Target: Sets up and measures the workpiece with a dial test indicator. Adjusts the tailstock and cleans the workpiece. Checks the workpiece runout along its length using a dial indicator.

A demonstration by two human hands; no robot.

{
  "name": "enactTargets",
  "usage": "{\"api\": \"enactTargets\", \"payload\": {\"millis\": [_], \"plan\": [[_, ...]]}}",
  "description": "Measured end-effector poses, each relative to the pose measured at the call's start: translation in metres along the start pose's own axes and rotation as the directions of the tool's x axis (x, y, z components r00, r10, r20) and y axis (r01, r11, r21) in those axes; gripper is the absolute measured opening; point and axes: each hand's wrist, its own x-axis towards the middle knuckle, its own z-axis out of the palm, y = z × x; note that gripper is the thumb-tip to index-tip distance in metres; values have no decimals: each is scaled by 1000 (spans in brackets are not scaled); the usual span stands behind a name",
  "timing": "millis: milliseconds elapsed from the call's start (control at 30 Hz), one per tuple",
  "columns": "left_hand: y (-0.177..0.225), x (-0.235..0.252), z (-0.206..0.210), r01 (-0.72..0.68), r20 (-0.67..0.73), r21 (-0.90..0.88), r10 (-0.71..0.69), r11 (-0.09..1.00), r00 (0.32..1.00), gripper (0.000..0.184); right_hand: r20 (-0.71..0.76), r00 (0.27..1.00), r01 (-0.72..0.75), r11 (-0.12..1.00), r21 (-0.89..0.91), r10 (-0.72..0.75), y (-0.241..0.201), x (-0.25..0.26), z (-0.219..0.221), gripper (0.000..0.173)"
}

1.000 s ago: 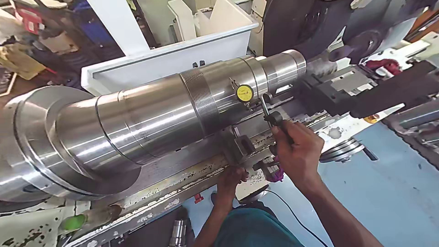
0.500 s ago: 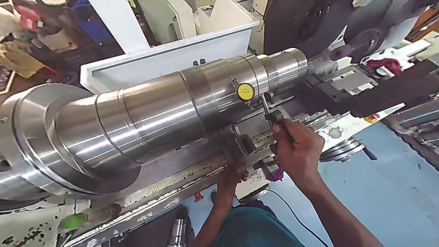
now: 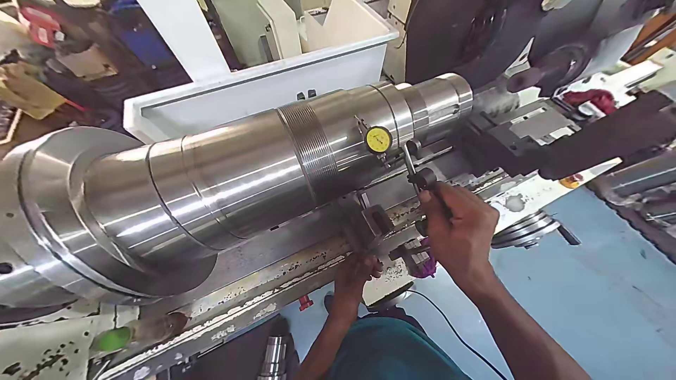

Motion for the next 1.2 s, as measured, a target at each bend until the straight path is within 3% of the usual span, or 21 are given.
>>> {"api": "enactTargets", "payload": {"millis": [400,833,1200], "plan": [[0,-1,0,3,-2,-9,-3,1000,1000,24,-4,1000,-9,1000,4,9,-1,0,0,23],[2,-2,-1,-5,-6,-13,5,1000,1000,24,72,984,-172,979,111,164,-6,-3,-7,25],[-1,-3,3,-5,-1,15,5,1000,1000,25,73,989,-132,986,99,125,-1,3,-11,16]]}}
